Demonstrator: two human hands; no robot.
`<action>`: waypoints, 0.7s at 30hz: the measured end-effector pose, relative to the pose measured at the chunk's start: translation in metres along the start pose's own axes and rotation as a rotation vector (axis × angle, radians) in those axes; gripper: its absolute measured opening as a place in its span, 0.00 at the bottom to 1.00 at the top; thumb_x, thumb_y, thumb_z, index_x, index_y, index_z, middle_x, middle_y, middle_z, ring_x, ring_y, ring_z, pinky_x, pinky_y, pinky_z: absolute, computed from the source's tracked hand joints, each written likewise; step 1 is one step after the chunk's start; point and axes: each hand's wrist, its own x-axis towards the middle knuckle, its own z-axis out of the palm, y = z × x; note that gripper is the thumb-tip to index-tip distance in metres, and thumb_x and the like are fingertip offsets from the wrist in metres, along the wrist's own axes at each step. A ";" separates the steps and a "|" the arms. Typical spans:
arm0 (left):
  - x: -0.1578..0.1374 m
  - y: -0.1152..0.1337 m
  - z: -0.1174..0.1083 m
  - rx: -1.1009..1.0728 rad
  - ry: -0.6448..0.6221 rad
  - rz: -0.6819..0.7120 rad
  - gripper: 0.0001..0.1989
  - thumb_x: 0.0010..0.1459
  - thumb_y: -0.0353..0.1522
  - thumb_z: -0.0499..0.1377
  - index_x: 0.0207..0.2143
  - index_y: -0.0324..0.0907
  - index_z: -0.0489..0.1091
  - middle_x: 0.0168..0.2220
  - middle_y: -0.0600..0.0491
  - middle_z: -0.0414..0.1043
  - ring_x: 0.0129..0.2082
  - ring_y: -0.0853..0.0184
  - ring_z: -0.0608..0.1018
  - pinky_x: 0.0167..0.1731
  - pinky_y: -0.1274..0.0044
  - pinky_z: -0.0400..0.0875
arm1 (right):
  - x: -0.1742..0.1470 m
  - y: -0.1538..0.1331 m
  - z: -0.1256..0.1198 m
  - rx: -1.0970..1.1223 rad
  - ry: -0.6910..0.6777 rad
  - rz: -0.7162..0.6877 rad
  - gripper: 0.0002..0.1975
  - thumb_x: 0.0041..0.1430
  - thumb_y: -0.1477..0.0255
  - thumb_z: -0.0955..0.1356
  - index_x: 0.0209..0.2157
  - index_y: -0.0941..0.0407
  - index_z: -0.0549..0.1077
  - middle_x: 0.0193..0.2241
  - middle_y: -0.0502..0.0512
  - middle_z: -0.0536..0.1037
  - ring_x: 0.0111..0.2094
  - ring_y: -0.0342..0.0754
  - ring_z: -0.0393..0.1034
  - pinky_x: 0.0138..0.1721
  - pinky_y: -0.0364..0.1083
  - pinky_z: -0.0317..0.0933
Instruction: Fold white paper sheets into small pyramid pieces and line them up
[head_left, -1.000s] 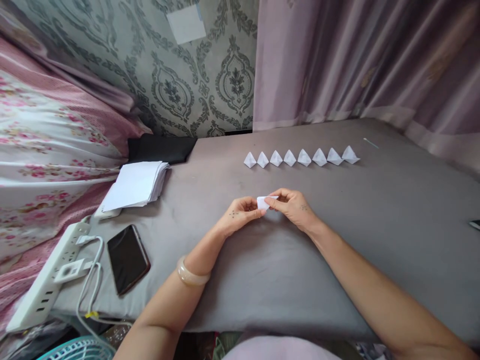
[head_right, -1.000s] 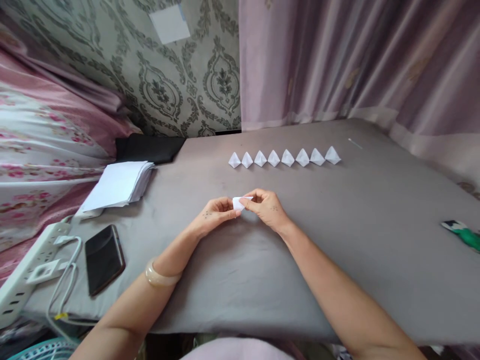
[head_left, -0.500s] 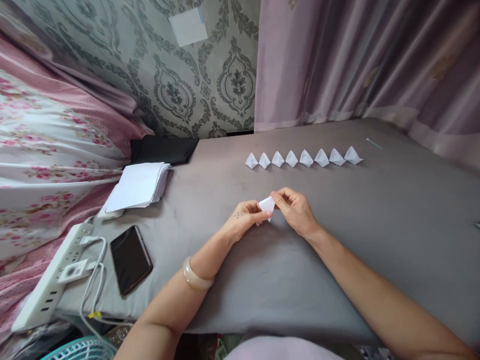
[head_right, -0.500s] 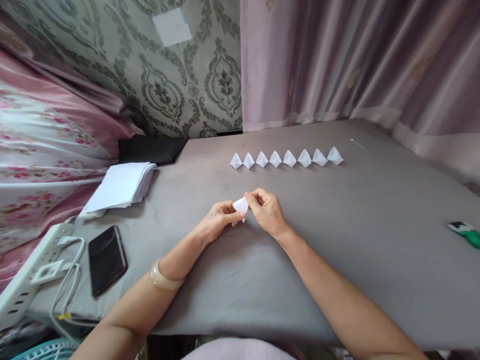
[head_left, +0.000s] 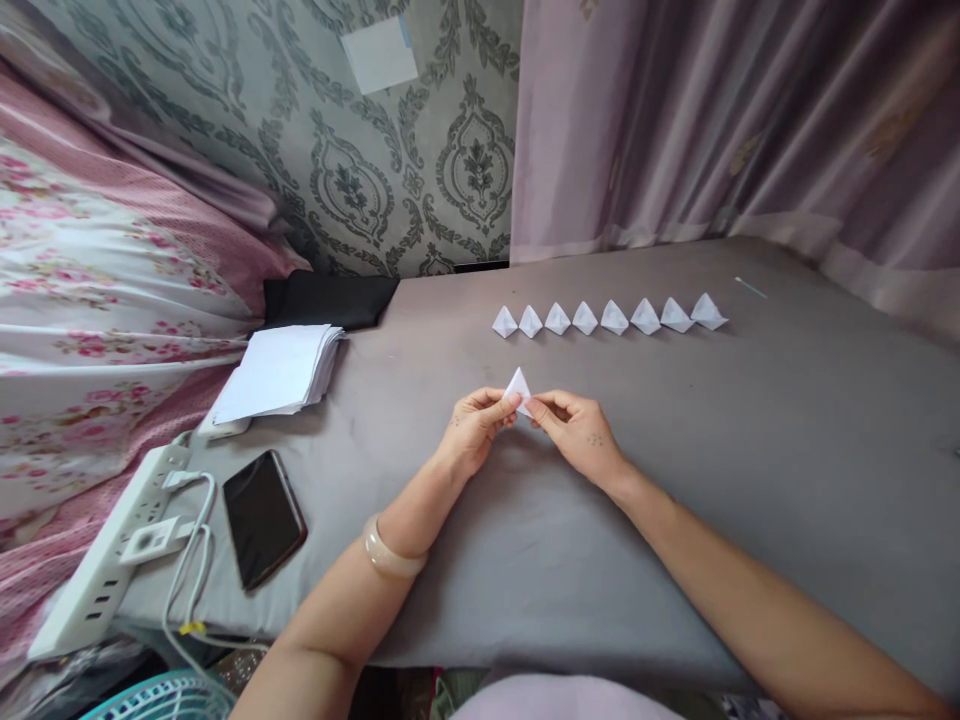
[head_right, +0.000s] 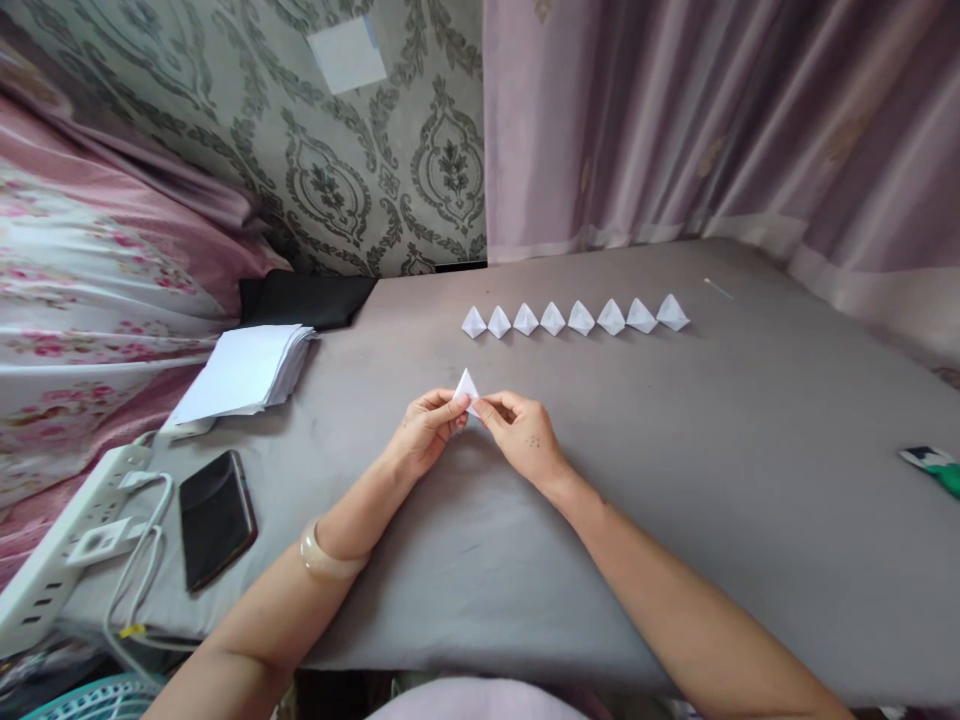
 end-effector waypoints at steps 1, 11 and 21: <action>0.000 0.000 0.001 -0.005 0.005 -0.010 0.16 0.37 0.37 0.73 0.24 0.37 0.73 0.21 0.57 0.69 0.22 0.77 0.68 0.27 0.80 0.62 | 0.000 0.000 0.000 -0.026 0.017 -0.012 0.16 0.56 0.57 0.68 0.31 0.56 0.76 0.26 0.53 0.78 0.28 0.46 0.71 0.33 0.45 0.64; 0.002 0.000 -0.007 0.221 -0.039 0.050 0.13 0.43 0.36 0.70 0.32 0.39 0.78 0.28 0.54 0.75 0.26 0.74 0.70 0.28 0.80 0.63 | 0.002 0.007 -0.012 -0.557 0.127 -0.278 0.12 0.64 0.63 0.63 0.31 0.52 0.74 0.29 0.53 0.76 0.32 0.48 0.70 0.34 0.46 0.61; 0.006 -0.004 -0.010 0.232 0.133 0.079 0.15 0.41 0.37 0.70 0.32 0.39 0.79 0.25 0.54 0.73 0.25 0.74 0.70 0.26 0.80 0.64 | -0.006 0.000 -0.005 -0.682 0.200 -0.502 0.19 0.66 0.67 0.61 0.55 0.54 0.70 0.44 0.62 0.73 0.47 0.54 0.68 0.46 0.52 0.66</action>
